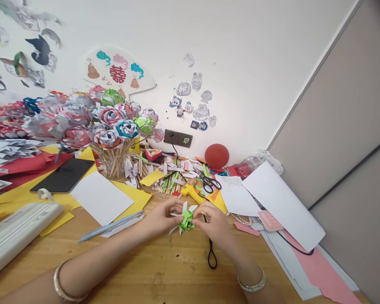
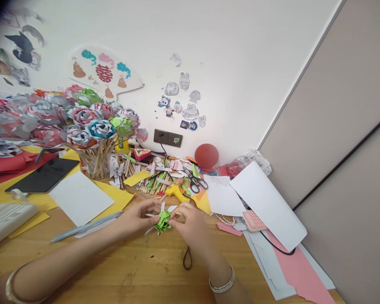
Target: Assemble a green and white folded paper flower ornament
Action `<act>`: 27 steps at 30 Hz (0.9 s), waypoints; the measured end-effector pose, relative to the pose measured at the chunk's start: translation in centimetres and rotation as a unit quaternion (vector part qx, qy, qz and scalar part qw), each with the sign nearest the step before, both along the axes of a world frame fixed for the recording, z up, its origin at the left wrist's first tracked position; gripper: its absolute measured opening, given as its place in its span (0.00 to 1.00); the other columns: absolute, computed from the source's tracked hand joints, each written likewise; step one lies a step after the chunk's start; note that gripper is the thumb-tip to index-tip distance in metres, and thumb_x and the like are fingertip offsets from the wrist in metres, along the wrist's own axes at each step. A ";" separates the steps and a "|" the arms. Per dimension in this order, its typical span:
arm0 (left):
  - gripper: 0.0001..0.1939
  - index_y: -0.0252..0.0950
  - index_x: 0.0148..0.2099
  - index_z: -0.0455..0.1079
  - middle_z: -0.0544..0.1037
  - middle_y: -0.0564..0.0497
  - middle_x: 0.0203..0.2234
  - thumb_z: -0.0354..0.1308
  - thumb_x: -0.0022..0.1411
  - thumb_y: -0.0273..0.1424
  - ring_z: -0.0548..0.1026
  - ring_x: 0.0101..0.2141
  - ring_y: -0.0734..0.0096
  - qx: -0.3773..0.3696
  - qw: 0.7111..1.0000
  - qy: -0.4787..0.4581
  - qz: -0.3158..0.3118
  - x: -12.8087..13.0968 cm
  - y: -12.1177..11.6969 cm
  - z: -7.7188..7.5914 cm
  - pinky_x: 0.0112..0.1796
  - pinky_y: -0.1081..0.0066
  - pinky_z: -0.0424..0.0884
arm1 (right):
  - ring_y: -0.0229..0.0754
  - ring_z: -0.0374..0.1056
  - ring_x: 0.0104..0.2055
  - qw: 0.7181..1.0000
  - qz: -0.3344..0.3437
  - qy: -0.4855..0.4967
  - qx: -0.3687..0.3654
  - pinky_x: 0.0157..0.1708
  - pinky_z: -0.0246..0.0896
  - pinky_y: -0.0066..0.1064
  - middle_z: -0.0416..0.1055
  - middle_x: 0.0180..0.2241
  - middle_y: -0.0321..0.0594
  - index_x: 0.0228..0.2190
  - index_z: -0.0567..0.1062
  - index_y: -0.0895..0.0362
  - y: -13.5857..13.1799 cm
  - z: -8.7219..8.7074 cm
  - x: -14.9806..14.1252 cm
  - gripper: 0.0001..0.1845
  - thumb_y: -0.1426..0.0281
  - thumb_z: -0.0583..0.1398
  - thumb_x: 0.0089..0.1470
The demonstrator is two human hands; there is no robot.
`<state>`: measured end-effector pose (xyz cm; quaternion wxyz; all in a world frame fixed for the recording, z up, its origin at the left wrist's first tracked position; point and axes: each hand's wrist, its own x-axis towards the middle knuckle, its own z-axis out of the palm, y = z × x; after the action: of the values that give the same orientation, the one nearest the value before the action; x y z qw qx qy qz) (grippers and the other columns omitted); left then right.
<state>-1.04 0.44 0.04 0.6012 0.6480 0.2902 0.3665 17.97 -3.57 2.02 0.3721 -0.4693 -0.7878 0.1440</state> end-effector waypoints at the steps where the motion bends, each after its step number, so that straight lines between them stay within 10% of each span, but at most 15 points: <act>1: 0.20 0.35 0.40 0.66 0.77 0.50 0.30 0.64 0.45 0.37 0.74 0.32 0.66 -0.007 1.000 0.005 0.011 -0.1 0.0 0.2 0.34 0.69 0.68 | 0.38 0.65 0.32 1.000 0.001 -0.011 0.022 0.31 0.58 0.27 0.68 0.29 0.35 0.26 0.72 0.55 0.0 0.0 0.0 0.02 0.74 0.60 0.48; 9: 0.23 0.33 0.37 0.65 0.74 0.53 0.25 0.65 0.38 0.39 0.73 0.28 0.66 -0.028 0.991 0.029 0.127 -0.7 0.5 1.5 0.31 0.69 0.67 | 0.39 0.64 0.29 0.943 0.010 -0.182 0.277 0.27 0.57 0.28 0.69 0.27 0.41 0.33 0.73 0.57 -0.7 0.3 -0.7 0.12 0.72 0.50 0.58; 27: 0.19 0.34 0.34 0.65 0.72 0.56 0.23 0.66 0.38 0.33 0.72 0.25 0.72 -0.076 0.991 0.020 0.111 0.1 -0.6 1.3 0.29 0.72 0.66 | 0.38 0.57 0.23 0.902 -0.013 -0.240 0.359 0.22 0.46 0.29 0.65 0.20 0.38 0.21 0.71 0.58 -0.3 -0.2 -1.5 0.15 0.75 0.50 0.56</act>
<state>-0.97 -0.12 1.34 0.5984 0.5718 0.3991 0.3944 16.45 -3.88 1.81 0.3168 -0.3347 -0.8452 -0.2706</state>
